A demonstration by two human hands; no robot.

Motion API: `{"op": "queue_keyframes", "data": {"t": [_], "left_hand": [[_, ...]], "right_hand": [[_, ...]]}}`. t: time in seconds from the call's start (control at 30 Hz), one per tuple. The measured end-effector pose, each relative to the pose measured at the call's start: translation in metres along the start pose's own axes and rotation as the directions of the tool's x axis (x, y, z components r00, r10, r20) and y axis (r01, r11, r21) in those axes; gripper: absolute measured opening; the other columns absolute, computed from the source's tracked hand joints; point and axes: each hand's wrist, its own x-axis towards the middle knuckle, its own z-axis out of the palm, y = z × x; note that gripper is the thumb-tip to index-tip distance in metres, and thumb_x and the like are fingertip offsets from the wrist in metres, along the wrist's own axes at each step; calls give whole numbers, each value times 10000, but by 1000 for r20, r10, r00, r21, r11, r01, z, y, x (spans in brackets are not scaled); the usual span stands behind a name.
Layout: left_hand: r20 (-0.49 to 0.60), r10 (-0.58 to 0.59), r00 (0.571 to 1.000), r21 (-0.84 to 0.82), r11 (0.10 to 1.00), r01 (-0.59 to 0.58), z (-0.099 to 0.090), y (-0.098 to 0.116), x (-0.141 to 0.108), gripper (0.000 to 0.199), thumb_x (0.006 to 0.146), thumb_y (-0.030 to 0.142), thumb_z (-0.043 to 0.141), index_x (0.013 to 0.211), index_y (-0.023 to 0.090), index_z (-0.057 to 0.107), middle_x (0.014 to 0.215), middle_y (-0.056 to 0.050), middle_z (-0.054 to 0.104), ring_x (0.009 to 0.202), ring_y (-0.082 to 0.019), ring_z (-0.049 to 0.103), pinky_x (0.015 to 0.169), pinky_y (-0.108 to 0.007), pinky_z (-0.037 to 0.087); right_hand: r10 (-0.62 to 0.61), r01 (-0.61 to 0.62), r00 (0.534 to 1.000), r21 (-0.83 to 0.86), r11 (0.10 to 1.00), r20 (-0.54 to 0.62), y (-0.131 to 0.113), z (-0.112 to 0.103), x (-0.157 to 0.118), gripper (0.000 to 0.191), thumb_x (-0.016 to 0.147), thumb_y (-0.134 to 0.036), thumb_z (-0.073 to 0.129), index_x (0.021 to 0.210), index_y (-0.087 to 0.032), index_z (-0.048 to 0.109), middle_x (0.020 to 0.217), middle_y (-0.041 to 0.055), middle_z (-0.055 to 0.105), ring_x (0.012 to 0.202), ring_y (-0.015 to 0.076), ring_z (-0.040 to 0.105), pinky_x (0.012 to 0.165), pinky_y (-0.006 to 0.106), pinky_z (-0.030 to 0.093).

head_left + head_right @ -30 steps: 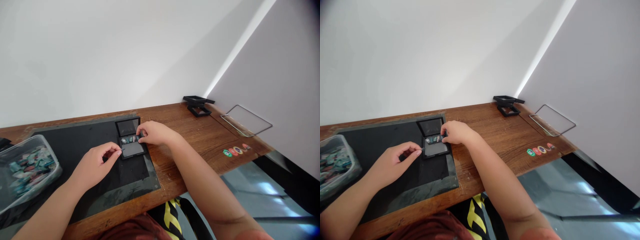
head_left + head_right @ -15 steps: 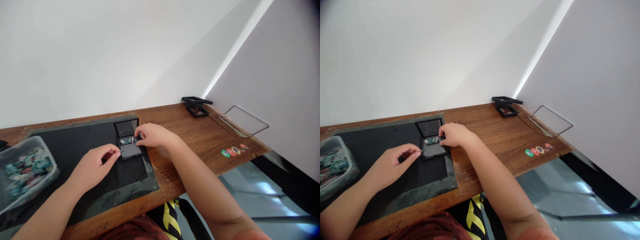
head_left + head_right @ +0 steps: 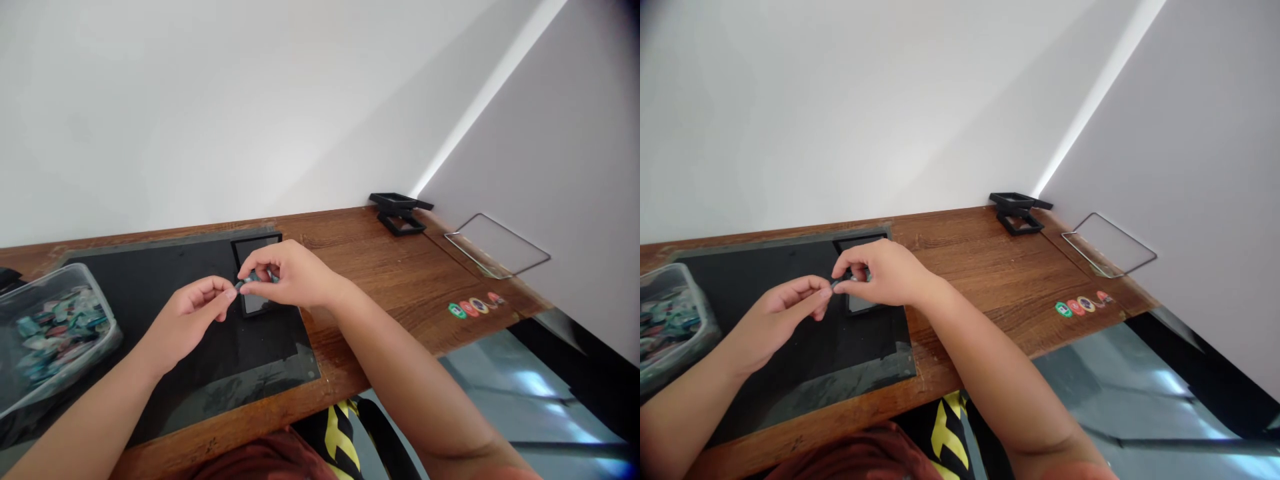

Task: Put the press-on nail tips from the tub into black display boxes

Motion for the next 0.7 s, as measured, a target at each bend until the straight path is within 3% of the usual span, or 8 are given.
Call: {"op": "queue_keyframes", "data": {"t": [0.17,0.3,0.43,0.7], "left_hand": [[22,-18,1000,-134,991,20,-3,1,-2,370,925,547,632,781,206,627,660,20,541,659,-135,473,653,-270,402],[38,-60,997,-254,965,68,-3,3,-1,350,904,503,676,734,204,613,656,26,520,662,-129,470,662,-266,415],[51,-143,988,-346,926,152,-1,3,1,326,859,475,721,715,199,625,646,29,501,645,-126,455,646,-268,430],[26,-166,986,-346,924,165,-2,2,1,315,832,472,756,719,198,651,660,27,529,662,-123,471,656,-262,432]], "right_hand": [[-59,56,998,-84,995,-32,-3,8,2,153,912,-337,705,955,-205,771,730,-30,649,691,94,541,661,237,344],[36,-49,994,-128,991,-100,-6,8,3,213,872,-397,760,863,-186,782,744,-11,696,695,100,566,648,239,344],[100,-110,991,-124,986,-85,-6,9,4,244,865,-438,773,883,-197,812,768,1,729,706,105,589,662,238,359],[64,-71,996,-129,989,-58,-5,15,3,236,856,-397,767,983,-203,812,787,-9,755,710,107,614,670,236,372]]}}
